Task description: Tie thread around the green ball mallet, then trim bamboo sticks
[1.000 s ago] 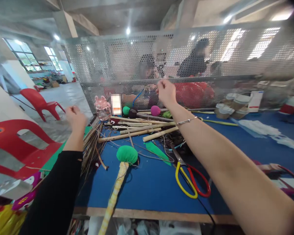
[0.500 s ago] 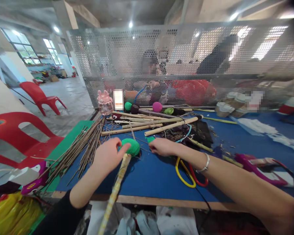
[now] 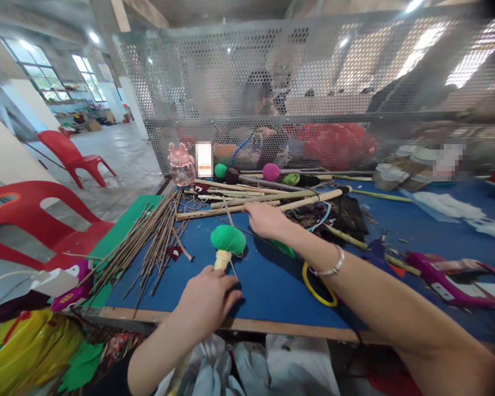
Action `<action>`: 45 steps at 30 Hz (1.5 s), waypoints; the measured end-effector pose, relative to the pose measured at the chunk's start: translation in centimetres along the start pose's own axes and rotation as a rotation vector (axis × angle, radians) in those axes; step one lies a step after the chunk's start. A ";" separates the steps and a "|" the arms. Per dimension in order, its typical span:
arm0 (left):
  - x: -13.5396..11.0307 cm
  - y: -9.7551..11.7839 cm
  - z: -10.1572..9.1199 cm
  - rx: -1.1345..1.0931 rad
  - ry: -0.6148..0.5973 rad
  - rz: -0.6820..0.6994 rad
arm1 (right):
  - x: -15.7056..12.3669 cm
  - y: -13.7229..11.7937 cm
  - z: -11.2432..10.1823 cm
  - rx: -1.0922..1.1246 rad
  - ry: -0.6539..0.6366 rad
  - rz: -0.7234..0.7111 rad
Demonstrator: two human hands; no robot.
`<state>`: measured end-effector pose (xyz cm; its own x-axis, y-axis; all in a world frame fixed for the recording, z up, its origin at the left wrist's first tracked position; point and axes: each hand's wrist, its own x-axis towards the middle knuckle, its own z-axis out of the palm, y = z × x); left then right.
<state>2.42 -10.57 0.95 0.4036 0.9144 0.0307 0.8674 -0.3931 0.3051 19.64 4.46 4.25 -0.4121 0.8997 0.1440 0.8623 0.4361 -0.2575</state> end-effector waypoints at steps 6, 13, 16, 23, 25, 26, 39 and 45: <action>-1.6 0.5 -1.4 -0.081 -0.111 0.175 | -6.2 -1.9 2.3 0.424 0.000 0.143; -2.6 2.9 0.9 -0.144 -0.242 0.463 | -7.9 -4.6 4.2 0.399 -0.063 0.260; -2.6 1.1 0.4 -0.232 -0.003 0.242 | -10.0 -3.4 3.1 0.322 -0.034 0.265; 0.8 -2.5 -0.4 -0.059 0.307 0.010 | -16.9 5.7 1.6 -0.218 -0.012 0.486; 2.1 -2.1 -0.1 0.073 0.248 0.045 | -17.6 7.0 1.9 -0.205 -0.047 0.469; 2.6 -1.7 0.1 0.130 0.234 0.043 | -17.7 7.3 2.0 -0.183 -0.055 0.453; 3.8 -2.0 1.7 0.248 0.324 0.039 | -18.6 8.8 0.7 0.027 0.100 0.470; 3.9 -1.5 1.4 0.261 0.326 0.018 | -17.1 8.0 0.6 -0.147 -0.076 0.482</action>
<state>3.14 -6.53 -0.66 0.3422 0.8734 0.3465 0.9227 -0.3820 0.0516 33.40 -7.48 -0.82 0.0269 0.9992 -0.0295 0.9897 -0.0308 -0.1398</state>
